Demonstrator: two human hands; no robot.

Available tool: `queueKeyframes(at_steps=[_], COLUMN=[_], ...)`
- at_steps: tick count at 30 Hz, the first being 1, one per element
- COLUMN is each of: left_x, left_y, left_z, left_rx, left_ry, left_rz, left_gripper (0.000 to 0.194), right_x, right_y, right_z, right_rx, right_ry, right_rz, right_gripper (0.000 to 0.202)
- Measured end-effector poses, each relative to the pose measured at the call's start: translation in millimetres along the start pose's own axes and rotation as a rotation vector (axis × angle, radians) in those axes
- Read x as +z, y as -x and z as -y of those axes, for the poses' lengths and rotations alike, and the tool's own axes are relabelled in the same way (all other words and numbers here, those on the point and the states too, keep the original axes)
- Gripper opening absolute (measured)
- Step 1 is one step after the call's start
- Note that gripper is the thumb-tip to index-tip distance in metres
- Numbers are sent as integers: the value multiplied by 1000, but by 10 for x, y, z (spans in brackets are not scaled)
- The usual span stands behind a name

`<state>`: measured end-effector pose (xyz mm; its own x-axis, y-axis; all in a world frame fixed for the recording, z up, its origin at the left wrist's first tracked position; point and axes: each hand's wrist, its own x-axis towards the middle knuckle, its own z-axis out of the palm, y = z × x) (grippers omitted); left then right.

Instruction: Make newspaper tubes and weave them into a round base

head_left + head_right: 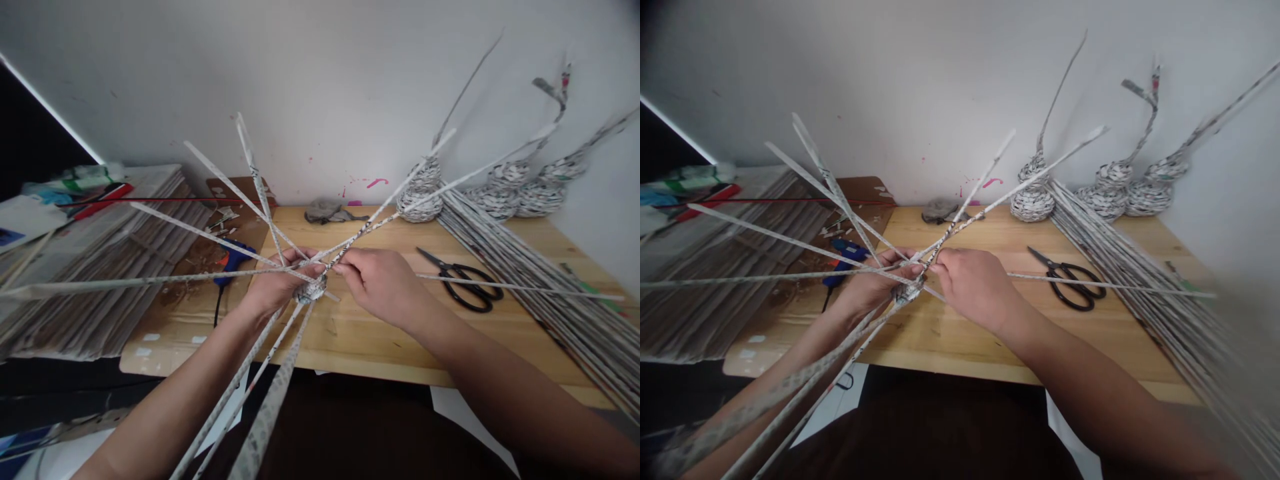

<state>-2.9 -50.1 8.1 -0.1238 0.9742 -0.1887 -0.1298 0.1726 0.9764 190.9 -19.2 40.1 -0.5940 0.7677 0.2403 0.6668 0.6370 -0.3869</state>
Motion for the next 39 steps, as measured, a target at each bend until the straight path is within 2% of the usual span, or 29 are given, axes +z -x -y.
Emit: queueKeyframes(at_steps=[6,12,18,22,26,32,39], left_x=[-93,-124,-69,-59,-35,4,-19], left_y=[-10,6,-20,-23,8,47,35], left_z=[14,11,74,105,56,-42,-4], left_rx=[9,-45,-29,-31,-20,-15,-19], left_ry=[-22,54,96,92,42,-25,-42], left_rz=[87,95,16,25,8,39,77], left_gripper=[40,29,32,34,33,34,32], right_x=[-10,-20,-46,-48,-49,-47,-32], right_y=[-1,31,42,45,50,53,31], right_z=[-86,-63,-2,-16,-21,-20,-18], right_rx=[-132,-200,-154,-107,-100,-120,-107], right_ry=[-78,77,59,-40,-97,-120,-157], right_rz=[-6,-59,-19,1,32,9,5], right_gripper=[20,22,24,23,23,21,23])
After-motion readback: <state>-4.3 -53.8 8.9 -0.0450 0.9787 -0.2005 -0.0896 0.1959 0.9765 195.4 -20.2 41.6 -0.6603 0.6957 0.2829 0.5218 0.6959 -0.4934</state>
